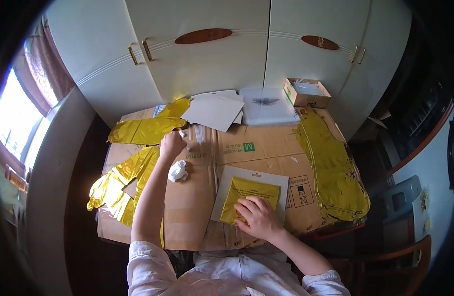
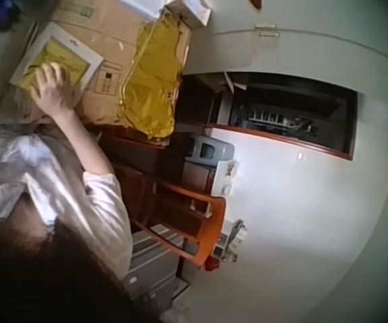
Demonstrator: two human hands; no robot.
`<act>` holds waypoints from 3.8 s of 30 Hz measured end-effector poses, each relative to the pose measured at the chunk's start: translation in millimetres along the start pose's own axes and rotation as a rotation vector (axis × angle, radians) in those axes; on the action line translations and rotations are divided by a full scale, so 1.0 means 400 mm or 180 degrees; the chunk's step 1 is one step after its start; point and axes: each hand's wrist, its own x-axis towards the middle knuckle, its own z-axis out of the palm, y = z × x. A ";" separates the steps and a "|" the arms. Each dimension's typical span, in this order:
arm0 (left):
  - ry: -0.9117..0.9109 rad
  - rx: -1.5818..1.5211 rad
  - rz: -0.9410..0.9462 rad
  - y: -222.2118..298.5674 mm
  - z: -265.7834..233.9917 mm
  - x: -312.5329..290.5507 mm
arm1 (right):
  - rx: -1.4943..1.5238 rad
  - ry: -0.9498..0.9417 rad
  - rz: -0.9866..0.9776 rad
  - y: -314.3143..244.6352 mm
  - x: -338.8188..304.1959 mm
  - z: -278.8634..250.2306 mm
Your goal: Folding gold foil decorations and inserting them into plastic retail packaging with cardboard backing.
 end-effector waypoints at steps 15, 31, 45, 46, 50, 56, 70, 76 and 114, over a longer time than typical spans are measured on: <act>0.0321 0.0544 -0.0267 0.056 0.038 0.009 | 0.0010 -0.0041 0.0002 0.002 -0.002 0.005; 0.0619 0.1003 -0.1301 -0.420 -0.014 0.056 | 0.0021 -0.0005 -0.0037 0.002 0.004 0.003; 0.0042 -0.0653 0.2462 0.157 -0.104 -0.666 | -0.0037 0.0077 -0.0283 0.006 -0.014 0.013; 0.0000 -0.0646 0.2556 0.166 -0.093 -0.687 | -0.0079 0.0050 -0.0303 0.008 -0.014 0.013; 0.0038 -0.0824 0.2591 0.171 -0.039 -0.737 | 0.0067 0.0053 -0.0180 -0.003 -0.006 0.001; 0.0243 -0.1068 0.2146 0.171 -0.014 -0.767 | 0.0110 0.0125 -0.0320 0.011 -0.014 0.008; 0.0131 -0.0325 0.1486 0.207 -0.020 -0.711 | 0.0132 0.0147 -0.0355 0.011 -0.019 0.009; -0.0066 -0.0689 0.1760 0.194 -0.054 -0.702 | 0.0107 0.0119 -0.0344 0.012 -0.020 0.006; -0.0435 -0.0945 0.1835 0.193 -0.029 -0.712 | 0.0326 -0.0300 -0.0267 -0.100 -0.084 -0.063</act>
